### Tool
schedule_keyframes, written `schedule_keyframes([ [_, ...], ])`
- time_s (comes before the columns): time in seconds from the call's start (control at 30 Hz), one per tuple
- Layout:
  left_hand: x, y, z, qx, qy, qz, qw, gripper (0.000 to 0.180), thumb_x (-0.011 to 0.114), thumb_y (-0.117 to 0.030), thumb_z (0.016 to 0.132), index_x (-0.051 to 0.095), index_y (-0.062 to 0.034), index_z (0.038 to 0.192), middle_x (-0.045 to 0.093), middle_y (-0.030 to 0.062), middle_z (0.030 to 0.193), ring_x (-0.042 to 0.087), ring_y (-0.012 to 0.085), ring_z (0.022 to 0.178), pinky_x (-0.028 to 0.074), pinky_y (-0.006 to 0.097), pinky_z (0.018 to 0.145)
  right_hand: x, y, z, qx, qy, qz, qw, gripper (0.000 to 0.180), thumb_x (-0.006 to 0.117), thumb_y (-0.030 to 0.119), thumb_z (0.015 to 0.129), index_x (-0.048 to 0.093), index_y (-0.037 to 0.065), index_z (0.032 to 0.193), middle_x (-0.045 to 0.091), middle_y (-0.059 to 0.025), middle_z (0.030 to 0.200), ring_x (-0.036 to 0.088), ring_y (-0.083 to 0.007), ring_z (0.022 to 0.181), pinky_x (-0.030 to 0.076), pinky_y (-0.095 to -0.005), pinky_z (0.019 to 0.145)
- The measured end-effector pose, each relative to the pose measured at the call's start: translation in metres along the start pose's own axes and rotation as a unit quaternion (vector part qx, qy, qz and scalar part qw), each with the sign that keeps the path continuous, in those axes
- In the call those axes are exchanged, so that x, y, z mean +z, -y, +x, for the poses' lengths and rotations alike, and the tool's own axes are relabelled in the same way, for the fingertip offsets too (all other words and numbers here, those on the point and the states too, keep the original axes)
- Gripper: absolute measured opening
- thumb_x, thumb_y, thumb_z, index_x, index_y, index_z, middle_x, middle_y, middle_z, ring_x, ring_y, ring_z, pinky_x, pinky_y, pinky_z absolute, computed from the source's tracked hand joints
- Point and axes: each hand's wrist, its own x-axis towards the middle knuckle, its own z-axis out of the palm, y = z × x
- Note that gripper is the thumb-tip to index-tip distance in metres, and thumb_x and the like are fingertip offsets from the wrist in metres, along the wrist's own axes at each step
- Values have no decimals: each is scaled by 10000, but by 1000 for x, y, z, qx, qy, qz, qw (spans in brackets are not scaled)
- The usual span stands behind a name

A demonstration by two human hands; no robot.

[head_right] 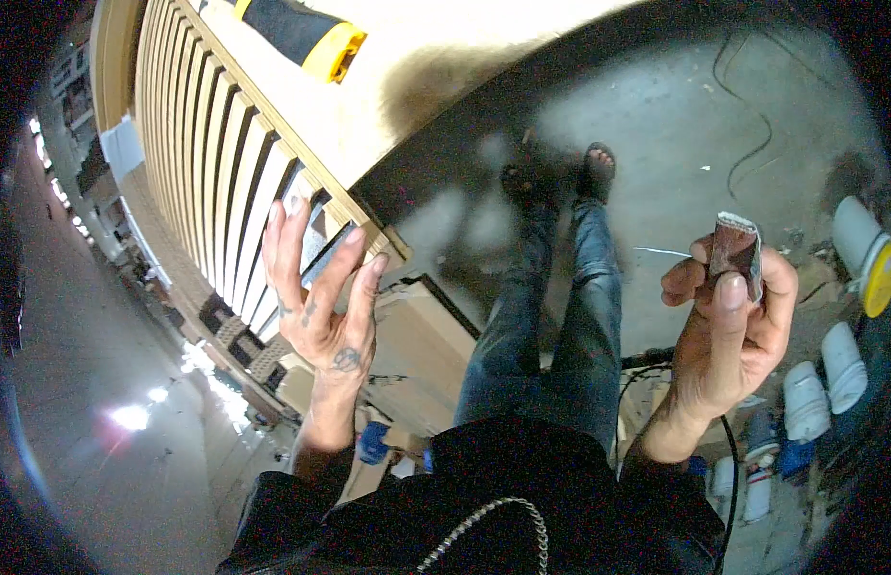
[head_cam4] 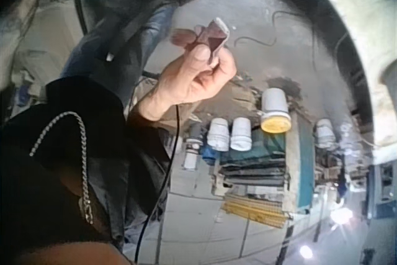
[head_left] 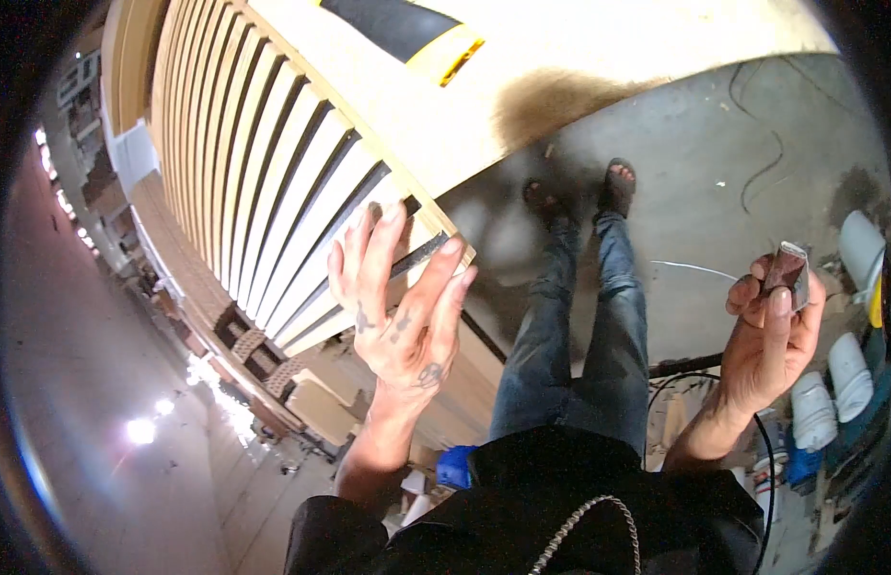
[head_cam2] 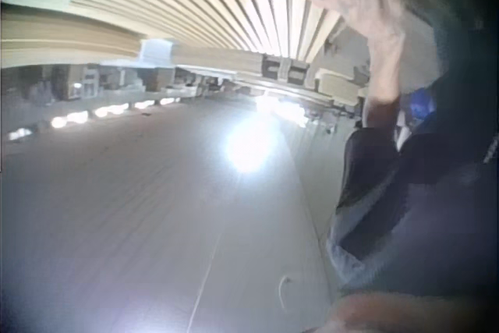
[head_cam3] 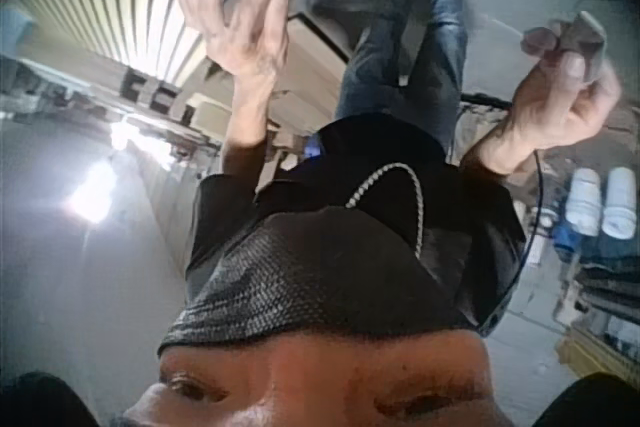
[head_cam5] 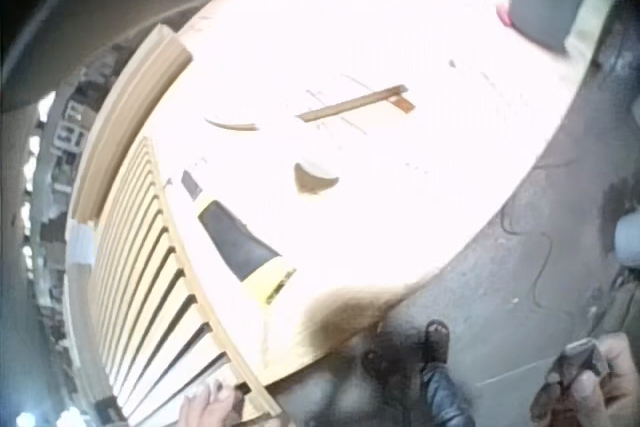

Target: The person applies glue to the end of a wooden slat on a panel, attaches a wood piece, and then sands the edges with sandpaper and trims excess material with a utility knife.

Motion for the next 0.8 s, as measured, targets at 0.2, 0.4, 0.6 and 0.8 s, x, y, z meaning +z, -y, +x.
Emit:
schedule_keyframes([
  [0.2, -25, 12, -42, 31, 58, 90, 994, 356, 725, -66, 823, 665, -18, 1170, 559, 179, 1368, 471, 376, 1333, 215, 545, 1166, -55, -9, -8, 1, -12, -37, 999, 269, 550, 110, 993, 530, -37, 1217, 660, -166, 990, 630, -195, 745, 499, -323, 630],
  [0.4, -5, -46, -53, 177, 367, -26, 913, 580, 692, -205, 857, 518, 95, 1322, 454, 298, 1416, 414, 458, 1346, 331, 537, 1134, -64, -23, -14, 17, 6, 9, 1000, 329, 557, 119, 993, 514, -25, 1285, 662, -187, 1042, 629, -202, 772, 496, -324, 639],
  [0.6, -4, -43, -22, 5, 223, 74, 972, 673, 723, -255, 828, 487, 16, 1397, 479, 223, 1436, 393, 385, 1384, 365, 571, 1108, -82, -30, -22, 15, -57, -4, 998, 349, 607, 146, 966, 531, -33, 1256, 652, -176, 1002, 622, -207, 761, 491, -317, 627],
  [0.8, -8, -41, -36, 46, 149, -59, 986, 435, 664, -153, 861, 582, 85, 1216, 482, 260, 1399, 461, 409, 1307, 428, 518, 1060, -72, -19, -17, 55, -41, 23, 997, 295, 597, 133, 971, 540, -40, 1202, 641, -143, 980, 600, -187, 742, 470, -287, 626],
])
